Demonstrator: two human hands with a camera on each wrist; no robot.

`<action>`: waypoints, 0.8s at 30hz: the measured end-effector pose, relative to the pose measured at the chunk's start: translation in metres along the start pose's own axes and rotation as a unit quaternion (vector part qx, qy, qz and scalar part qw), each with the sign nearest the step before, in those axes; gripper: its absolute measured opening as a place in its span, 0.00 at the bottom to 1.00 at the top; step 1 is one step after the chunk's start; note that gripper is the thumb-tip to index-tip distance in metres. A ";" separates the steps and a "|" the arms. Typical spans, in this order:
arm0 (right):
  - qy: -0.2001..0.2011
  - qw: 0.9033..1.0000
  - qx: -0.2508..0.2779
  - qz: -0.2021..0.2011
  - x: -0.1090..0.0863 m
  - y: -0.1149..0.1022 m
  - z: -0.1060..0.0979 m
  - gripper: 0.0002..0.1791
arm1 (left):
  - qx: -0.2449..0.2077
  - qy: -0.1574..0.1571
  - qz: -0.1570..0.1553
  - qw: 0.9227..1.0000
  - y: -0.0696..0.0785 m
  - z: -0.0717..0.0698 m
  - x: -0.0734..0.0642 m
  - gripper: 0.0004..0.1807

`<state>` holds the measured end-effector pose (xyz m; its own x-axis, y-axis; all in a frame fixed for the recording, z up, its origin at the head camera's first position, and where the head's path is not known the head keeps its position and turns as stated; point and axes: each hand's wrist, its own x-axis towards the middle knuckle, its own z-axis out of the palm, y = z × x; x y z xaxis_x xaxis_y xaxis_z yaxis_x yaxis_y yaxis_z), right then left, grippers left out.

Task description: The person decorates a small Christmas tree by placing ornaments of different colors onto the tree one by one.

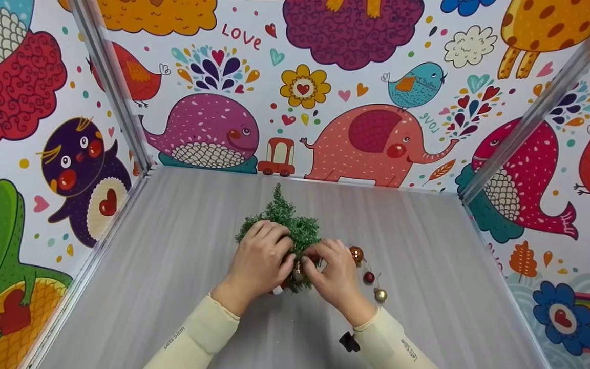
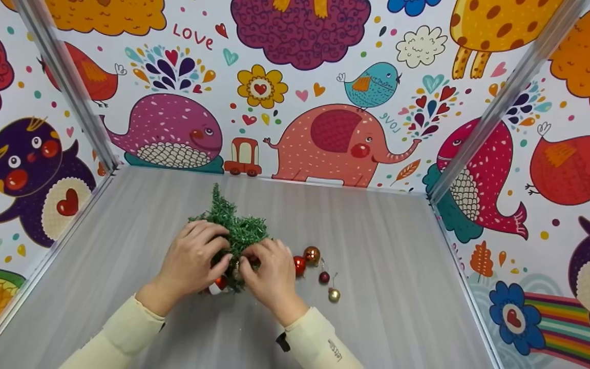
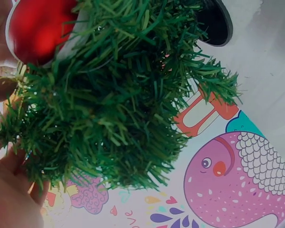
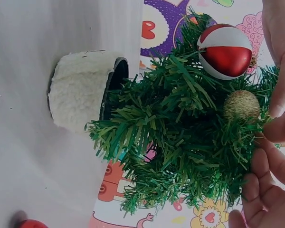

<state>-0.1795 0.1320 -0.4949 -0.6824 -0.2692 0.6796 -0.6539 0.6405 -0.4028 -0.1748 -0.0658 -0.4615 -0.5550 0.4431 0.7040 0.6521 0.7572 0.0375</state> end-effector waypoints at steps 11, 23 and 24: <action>0.038 0.999 0.024 -0.026 -0.005 0.007 -0.010 0.08 | 0.029 0.002 0.012 1.000 0.001 0.001 -0.002 0.18; 0.016 0.999 0.004 0.028 -0.049 0.039 -0.037 0.14 | 0.019 -0.010 -0.017 1.000 0.001 0.007 -0.005 0.17; 0.011 0.999 -0.001 0.038 -0.054 0.043 -0.039 0.14 | 0.018 -0.009 -0.018 1.000 0.001 0.007 -0.005 0.16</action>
<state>-0.1584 0.2020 -0.5254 -0.7233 -0.2041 0.6597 -0.5993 0.6602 -0.4528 -0.1750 -0.0639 -0.4702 -0.5867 0.4242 0.6898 0.6134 0.7890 0.0365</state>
